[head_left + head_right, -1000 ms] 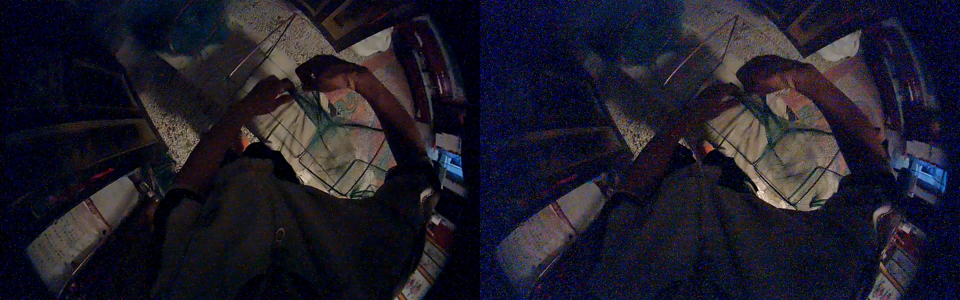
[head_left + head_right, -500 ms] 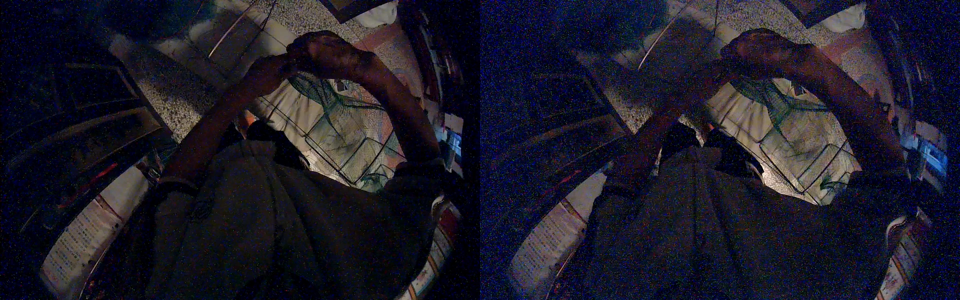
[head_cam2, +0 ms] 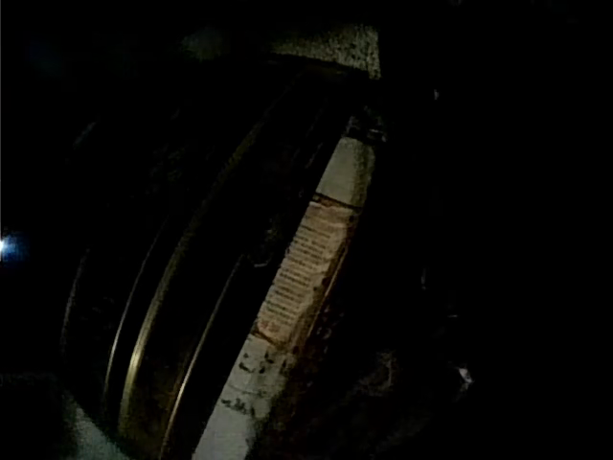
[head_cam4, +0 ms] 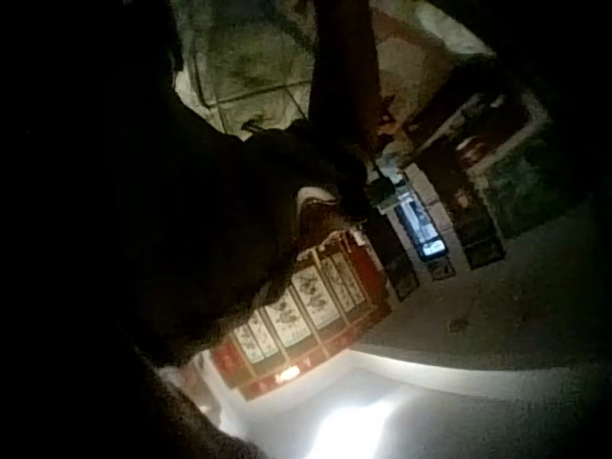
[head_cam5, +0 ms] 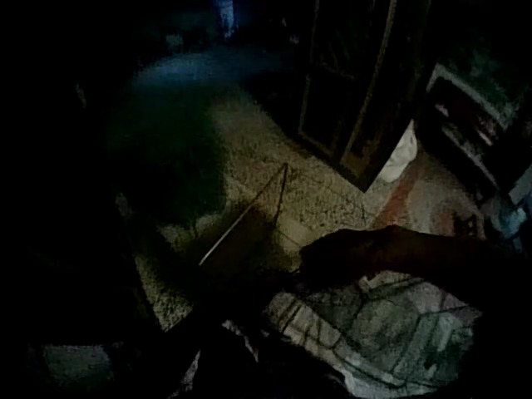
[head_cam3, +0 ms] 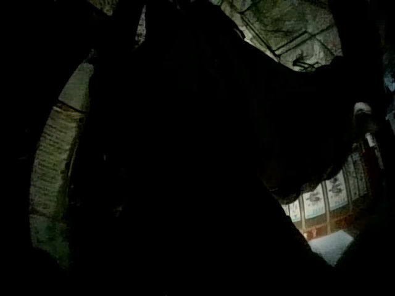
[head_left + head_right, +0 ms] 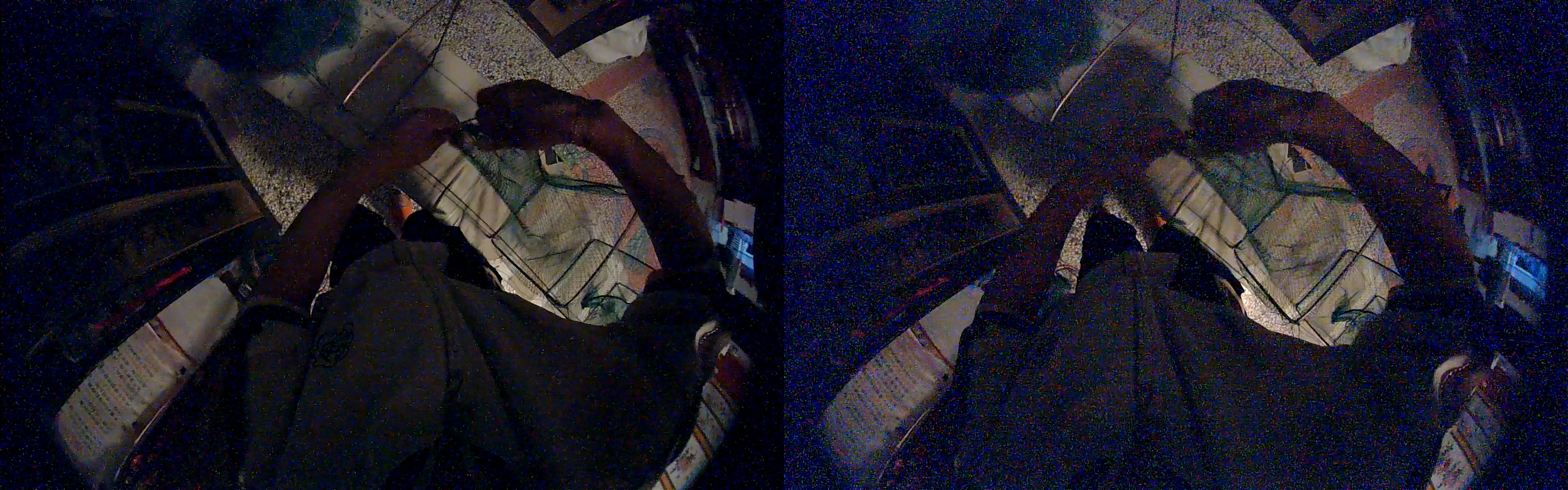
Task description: The person picks up a tangled green fishing net from the floor and begins to untangle it. They then proceed to repair the net by hand, threading a thin line through the mesh and tying knots to secure the structure.
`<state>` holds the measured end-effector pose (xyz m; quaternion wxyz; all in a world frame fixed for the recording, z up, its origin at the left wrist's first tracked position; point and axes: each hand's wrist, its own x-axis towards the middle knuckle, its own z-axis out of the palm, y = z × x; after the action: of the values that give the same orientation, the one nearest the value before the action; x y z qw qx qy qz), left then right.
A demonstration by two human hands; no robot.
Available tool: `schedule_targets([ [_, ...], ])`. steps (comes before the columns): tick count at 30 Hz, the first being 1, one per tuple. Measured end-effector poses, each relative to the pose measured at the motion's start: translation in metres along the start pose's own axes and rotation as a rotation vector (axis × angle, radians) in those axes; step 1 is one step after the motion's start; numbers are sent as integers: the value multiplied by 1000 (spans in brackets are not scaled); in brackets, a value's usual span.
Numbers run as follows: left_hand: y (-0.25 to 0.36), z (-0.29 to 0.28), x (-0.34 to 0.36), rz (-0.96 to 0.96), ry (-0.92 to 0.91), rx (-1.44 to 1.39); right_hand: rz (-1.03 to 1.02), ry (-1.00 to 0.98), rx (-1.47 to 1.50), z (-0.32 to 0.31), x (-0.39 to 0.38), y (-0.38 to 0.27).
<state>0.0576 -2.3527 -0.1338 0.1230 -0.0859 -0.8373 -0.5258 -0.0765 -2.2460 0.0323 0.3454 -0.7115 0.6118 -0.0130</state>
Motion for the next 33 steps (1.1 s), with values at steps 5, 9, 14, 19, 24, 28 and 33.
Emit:
schedule_targets([
  [5, 14, -7, 13, 72, 18, 175, 187, -25, 297, -4, -2, 7],
  [9, 15, 10, 12, 52, 121, 111, 244, 36, -75, -13, -2, -10],
  [14, 18, 9, 12, -192, 19, -161, 99, 157, -453, 5, -2, 19],
  [19, 24, 10, 15, -313, 33, -364, 243, 91, -187, 4, 4, 23],
  [24, 9, 26, 20, -428, 74, -537, 262, 153, -126, 9, 7, -1],
  [28, 32, 17, 23, -479, -36, -501, 48, 210, -364, 11, 6, 1],
  [33, 26, 10, 22, -222, -28, -71, 125, 108, -2, -12, -2, -17],
])
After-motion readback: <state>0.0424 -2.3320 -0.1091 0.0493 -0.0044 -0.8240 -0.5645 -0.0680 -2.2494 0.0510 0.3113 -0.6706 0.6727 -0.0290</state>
